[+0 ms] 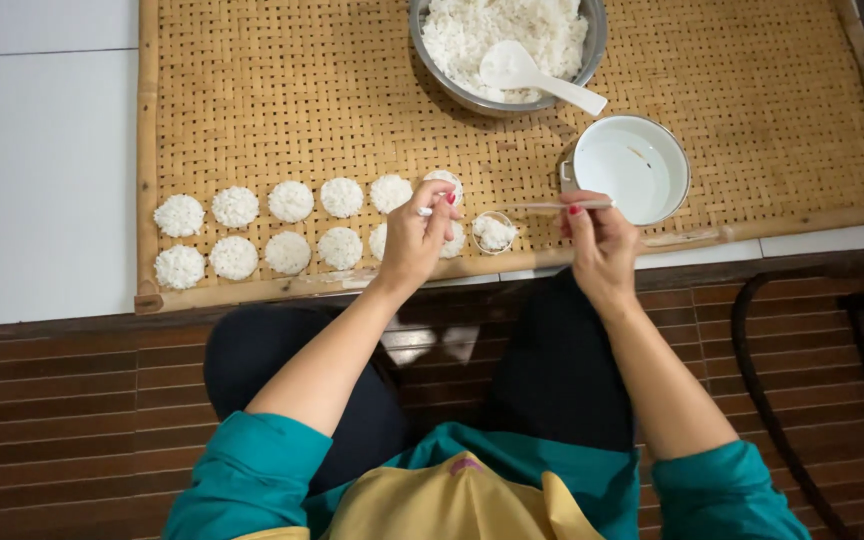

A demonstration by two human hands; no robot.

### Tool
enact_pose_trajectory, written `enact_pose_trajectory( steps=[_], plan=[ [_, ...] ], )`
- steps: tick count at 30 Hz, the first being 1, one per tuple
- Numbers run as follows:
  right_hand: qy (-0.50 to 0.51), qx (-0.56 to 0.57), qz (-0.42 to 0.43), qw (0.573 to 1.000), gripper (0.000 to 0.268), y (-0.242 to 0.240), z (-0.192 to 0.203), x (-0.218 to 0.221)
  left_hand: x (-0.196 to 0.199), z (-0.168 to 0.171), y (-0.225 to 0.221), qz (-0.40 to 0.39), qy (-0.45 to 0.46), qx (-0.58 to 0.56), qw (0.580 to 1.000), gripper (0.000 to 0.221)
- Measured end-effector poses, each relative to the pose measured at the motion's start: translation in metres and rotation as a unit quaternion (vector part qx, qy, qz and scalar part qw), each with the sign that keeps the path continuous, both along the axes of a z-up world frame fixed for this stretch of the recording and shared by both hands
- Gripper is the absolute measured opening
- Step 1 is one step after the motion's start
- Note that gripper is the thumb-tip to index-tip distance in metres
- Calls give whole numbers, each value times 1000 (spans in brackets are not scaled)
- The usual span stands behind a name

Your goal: Marking small rice cakes with a stick and stirring rice in a bowl

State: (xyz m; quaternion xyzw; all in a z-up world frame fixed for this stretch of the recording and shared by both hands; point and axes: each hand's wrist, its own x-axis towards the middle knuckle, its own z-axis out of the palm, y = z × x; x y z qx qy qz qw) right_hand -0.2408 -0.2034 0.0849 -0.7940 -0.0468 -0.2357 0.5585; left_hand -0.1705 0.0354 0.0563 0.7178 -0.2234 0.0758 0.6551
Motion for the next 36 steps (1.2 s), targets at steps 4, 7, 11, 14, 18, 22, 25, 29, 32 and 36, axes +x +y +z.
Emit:
enact_pose_trajectory(
  steps=[4,7,11,14,18,22,25,29,32,36],
  plan=[
    [12,-37,11,999,17,8,-3,9,-4,5,0,-3,19,-27,999,18],
    [28,-49,15,998,16,6,-6,8,-7,6,-2,-11,41,-50,998,20],
    [49,-53,17,997,17,-1,-5,-3,-9,8,-3,-2,39,-49,998,21],
    [32,-76,19,996,16,-6,-11,-8,-12,7,-4,-16,46,-48,998,23],
    [-28,-111,1,993,16,-20,-18,-12,-13,-4,-8,-43,53,-44,997,22],
    [-26,-128,-15,991,18,-21,-6,-23,-15,2,-4,-42,47,-26,998,24],
    [-24,-166,-9,986,14,-17,-12,-22,-15,1,-4,-44,47,-20,998,25],
    [-2,-173,2,985,14,-5,-3,-22,-15,3,-3,-45,30,-8,998,27],
    [-9,-182,-1,983,14,-6,2,-25,-15,6,-3,-43,27,-7,999,26],
    [-28,-186,-15,982,15,-2,-6,-22,-14,6,-4,-38,21,-5,999,24]
  ],
)
